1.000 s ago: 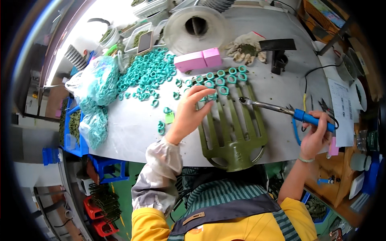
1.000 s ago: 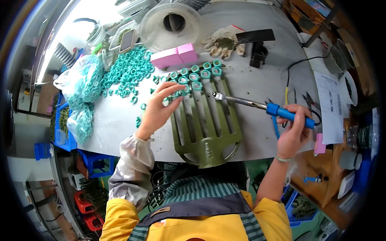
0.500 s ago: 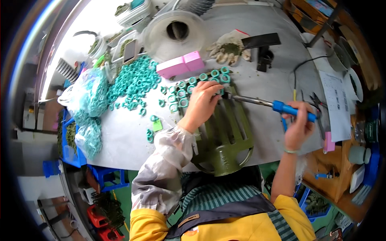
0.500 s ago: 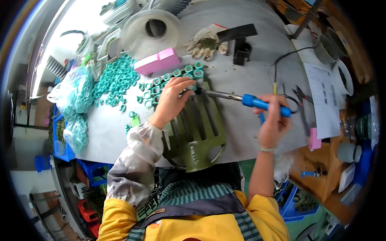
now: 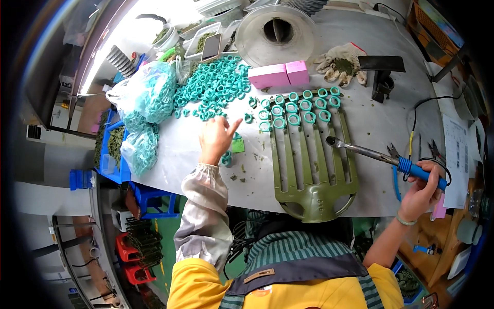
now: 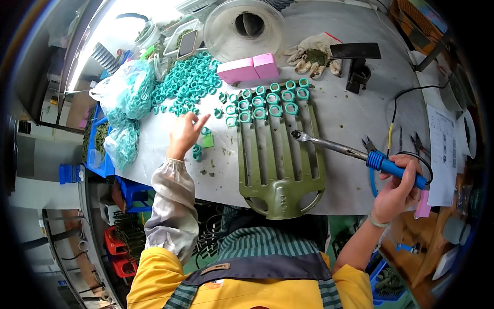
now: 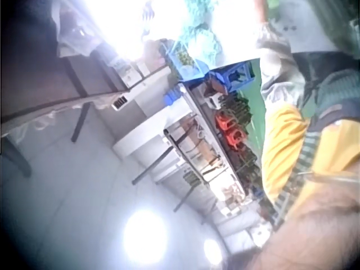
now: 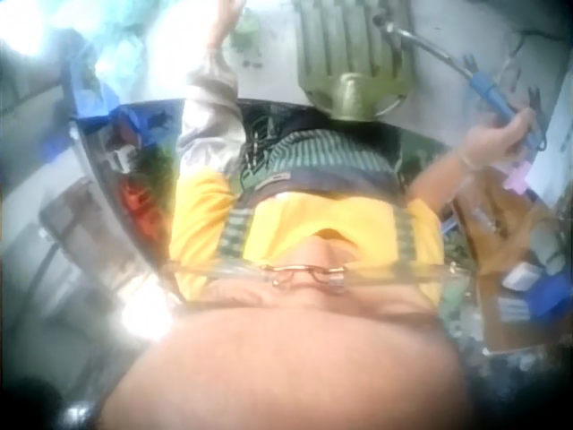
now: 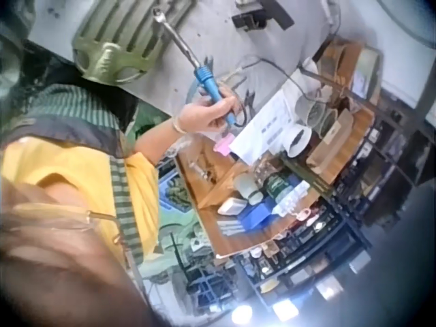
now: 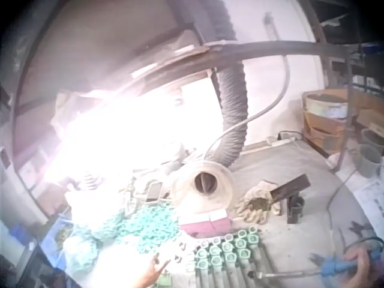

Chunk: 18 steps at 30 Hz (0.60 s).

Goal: The person attaches plastic rings to the tines of a green tool using a soldering iron. They later handle a plastic bag and place more rings inside it.

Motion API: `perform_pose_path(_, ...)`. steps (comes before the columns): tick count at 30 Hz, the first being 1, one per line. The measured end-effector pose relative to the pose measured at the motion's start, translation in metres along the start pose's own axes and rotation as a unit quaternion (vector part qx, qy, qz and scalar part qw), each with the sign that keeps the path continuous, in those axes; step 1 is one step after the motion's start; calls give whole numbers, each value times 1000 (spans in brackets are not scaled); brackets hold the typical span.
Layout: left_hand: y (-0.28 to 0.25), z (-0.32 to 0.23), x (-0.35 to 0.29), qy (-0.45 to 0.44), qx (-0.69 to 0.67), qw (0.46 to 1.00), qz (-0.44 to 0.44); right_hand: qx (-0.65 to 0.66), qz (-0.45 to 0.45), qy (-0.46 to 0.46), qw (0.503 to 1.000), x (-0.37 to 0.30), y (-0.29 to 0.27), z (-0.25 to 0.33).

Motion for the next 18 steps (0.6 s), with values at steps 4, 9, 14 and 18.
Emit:
perform_pose_path(4,16,5,-13,1,-114,991,63,-3,13,14,1000,-2,7,0)
perform_pose_path(9,1,20,-12,9,-322,946,33,-3,7,2,1000,-3,5,5)
perform_pose_path(14,-5,28,-41,-27,-220,967,125,-20,7,1,1000,-2,-5,4)
perform_pose_path(18,-8,11,-71,22,-237,965,108,-18,9,4,1000,-1,-6,4)
Point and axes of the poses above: each hand's wrist, its own x-axis towards the middle knuckle, its own y-axis out of the palm, z = x × y, the point moved 7 cm from there along x, towards the middle knuckle, and after that the axes turned 4 degrees about x, right-handed, at the moved point
